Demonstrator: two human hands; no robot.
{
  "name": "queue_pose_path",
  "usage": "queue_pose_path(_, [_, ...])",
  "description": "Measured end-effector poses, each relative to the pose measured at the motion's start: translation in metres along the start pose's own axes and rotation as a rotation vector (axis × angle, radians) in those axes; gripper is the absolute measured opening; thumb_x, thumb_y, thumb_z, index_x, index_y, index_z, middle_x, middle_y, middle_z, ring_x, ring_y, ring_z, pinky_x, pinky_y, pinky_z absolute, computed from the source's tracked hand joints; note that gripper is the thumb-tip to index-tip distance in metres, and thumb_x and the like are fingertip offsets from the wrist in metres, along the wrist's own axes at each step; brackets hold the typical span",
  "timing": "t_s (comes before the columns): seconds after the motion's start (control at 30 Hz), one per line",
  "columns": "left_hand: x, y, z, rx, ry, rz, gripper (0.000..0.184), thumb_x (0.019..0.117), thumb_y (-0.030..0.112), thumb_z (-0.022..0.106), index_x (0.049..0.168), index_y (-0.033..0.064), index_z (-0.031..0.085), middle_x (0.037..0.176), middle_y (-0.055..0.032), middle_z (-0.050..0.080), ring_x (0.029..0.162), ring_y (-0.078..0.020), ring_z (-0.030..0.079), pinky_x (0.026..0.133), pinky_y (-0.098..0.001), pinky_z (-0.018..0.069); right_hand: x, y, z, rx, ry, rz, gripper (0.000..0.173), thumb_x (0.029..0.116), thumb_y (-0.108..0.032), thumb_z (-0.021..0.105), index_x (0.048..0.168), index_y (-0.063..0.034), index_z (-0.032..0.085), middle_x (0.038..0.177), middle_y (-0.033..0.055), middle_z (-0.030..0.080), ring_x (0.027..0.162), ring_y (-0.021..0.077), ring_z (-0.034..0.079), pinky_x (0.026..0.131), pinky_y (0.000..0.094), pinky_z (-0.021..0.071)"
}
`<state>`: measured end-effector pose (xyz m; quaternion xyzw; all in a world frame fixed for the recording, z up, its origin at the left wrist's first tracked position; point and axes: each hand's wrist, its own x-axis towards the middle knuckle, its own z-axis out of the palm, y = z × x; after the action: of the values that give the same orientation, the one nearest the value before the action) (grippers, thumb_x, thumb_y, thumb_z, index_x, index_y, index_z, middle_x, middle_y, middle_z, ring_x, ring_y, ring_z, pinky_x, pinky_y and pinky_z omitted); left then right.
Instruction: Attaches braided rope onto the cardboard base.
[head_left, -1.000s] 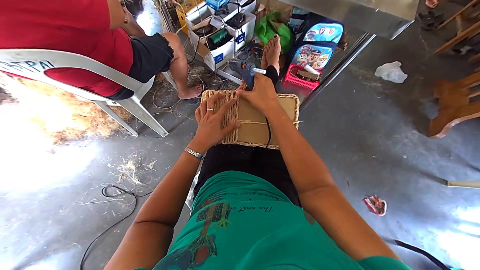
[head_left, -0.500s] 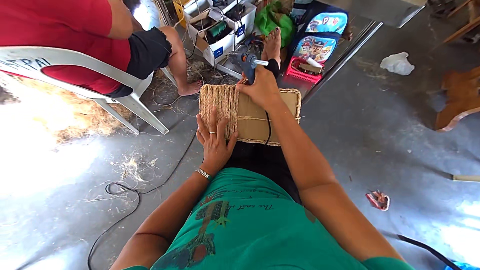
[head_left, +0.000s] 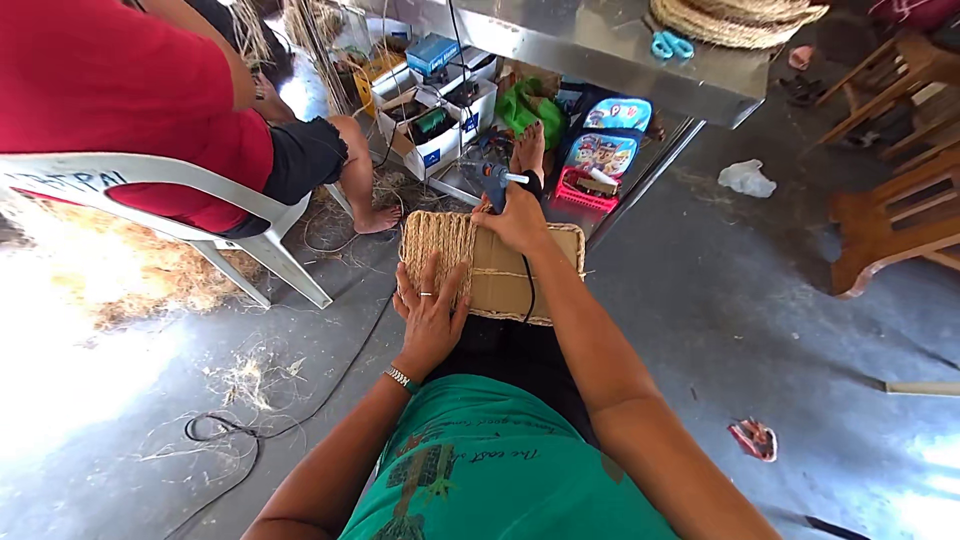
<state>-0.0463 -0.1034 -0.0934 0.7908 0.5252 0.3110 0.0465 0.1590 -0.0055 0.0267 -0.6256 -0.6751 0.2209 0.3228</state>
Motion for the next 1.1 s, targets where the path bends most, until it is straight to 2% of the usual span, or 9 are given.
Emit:
queue_pose_path(0.07, [0.004, 0.003, -0.01, -0.009, -0.103, -0.03, 0.052, 0.1036, 0.058, 0.036, 0.155, 0.0568, 0.03, 0.174, 0.003, 0.002, 0.154, -0.0508, -0.004, 0.104, -0.0811, 0.0203, 0.0, 0.005, 0.0, 0.028, 0.007, -0.006, 0.041, 0.0895, -0.027, 0.08, 0.12, -0.0021, 0.068, 0.113, 0.0148, 0.073, 0.111, 0.03, 0.068, 0.102, 0.0543, 0.0516])
queue_pose_path(0.17, [0.02, 0.009, -0.025, 0.02, -0.159, -0.027, 0.048, 0.0998, 0.061, 0.04, 0.148, 0.0566, 0.044, 0.169, -0.0052, 0.025, 0.15, -0.0567, 0.012, 0.102, -0.0804, 0.0226, -0.002, 0.008, -0.003, 0.044, 0.038, 0.004, 0.036, 0.0912, -0.028, 0.079, 0.119, -0.0063, 0.071, 0.114, 0.013, 0.074, 0.108, 0.029, 0.069, 0.098, 0.0543, 0.0536])
queue_pose_path(0.23, [0.028, 0.011, -0.032, 0.029, -0.175, -0.015, 0.048, 0.0971, 0.062, 0.043, 0.144, 0.0548, 0.05, 0.165, -0.0066, 0.033, 0.148, -0.0581, 0.015, 0.101, -0.0849, 0.0189, -0.005, 0.008, -0.007, 0.027, 0.039, 0.054, 0.046, 0.0918, -0.032, 0.079, 0.125, -0.0026, 0.067, 0.116, 0.0199, 0.07, 0.109, 0.0352, 0.068, 0.097, 0.0579, 0.053])
queue_pose_path(0.3, [0.036, 0.011, -0.034, 0.019, -0.185, -0.014, 0.049, 0.094, 0.064, 0.047, 0.142, 0.0538, 0.051, 0.166, -0.0064, 0.029, 0.151, -0.057, 0.009, 0.101, -0.0879, 0.0128, -0.003, 0.009, -0.011, 0.003, 0.034, 0.094, 0.052, 0.0905, -0.034, 0.08, 0.126, 0.0011, 0.064, 0.115, 0.0234, 0.069, 0.11, 0.0376, 0.067, 0.098, 0.0582, 0.0522])
queue_pose_path(0.37, [0.042, 0.01, -0.037, 0.008, -0.199, -0.009, 0.054, 0.09, 0.063, 0.053, 0.143, 0.0531, 0.05, 0.171, -0.0099, 0.015, 0.152, -0.057, 0.0, 0.104, -0.087, 0.0078, -0.002, 0.008, -0.011, -0.01, 0.037, 0.112, 0.054, 0.0897, -0.035, 0.081, 0.126, 0.0014, 0.064, 0.115, 0.023, 0.069, 0.11, 0.0368, 0.067, 0.099, 0.0565, 0.0521])
queue_pose_path(0.43, [0.048, 0.011, -0.043, -0.002, -0.272, -0.025, 0.065, 0.0864, 0.059, 0.06, 0.148, 0.0555, 0.042, 0.173, -0.0117, -0.003, 0.152, -0.0564, -0.006, 0.107, -0.0839, 0.0086, -0.005, 0.001, -0.012, -0.037, 0.028, 0.125, 0.056, 0.0908, -0.035, 0.08, 0.128, 0.003, 0.062, 0.116, 0.0234, 0.069, 0.112, 0.0366, 0.067, 0.102, 0.0548, 0.0509])
queue_pose_path(0.53, [0.053, 0.012, -0.05, 0.005, -0.395, -0.036, 0.072, 0.087, 0.056, 0.062, 0.152, 0.0597, 0.032, 0.172, -0.0093, -0.013, 0.151, -0.057, -0.009, 0.108, -0.0805, 0.013, -0.011, -0.008, -0.011, -0.07, 0.007, 0.14, 0.059, 0.0923, -0.036, 0.078, 0.132, 0.0036, 0.059, 0.117, 0.024, 0.068, 0.114, 0.0367, 0.066, 0.103, 0.0536, 0.0498])
queue_pose_path(0.87, [0.044, 0.007, -0.04, -0.051, -0.315, -0.06, 0.066, 0.0851, 0.057, 0.058, 0.148, 0.059, 0.04, 0.173, -0.0001, -0.002, 0.152, -0.0535, -0.01, 0.105, -0.0822, 0.0129, -0.007, -0.006, -0.003, -0.064, 0.006, 0.127, 0.058, 0.0923, -0.035, 0.078, 0.135, -0.0011, 0.06, 0.119, 0.0212, 0.069, 0.116, 0.035, 0.066, 0.104, 0.0524, 0.05])
queue_pose_path(1.1, [0.045, 0.013, -0.031, 0.021, -0.218, -0.019, 0.054, 0.0922, 0.057, 0.046, 0.147, 0.0553, 0.045, 0.173, -0.0049, 0.008, 0.152, -0.0569, 0.001, 0.105, -0.0816, 0.0158, -0.01, 0.0, -0.004, -0.03, 0.056, 0.111, 0.051, 0.0918, -0.034, 0.079, 0.13, -0.0039, 0.065, 0.113, 0.0188, 0.072, 0.108, 0.0326, 0.069, 0.1, 0.0519, 0.0531])
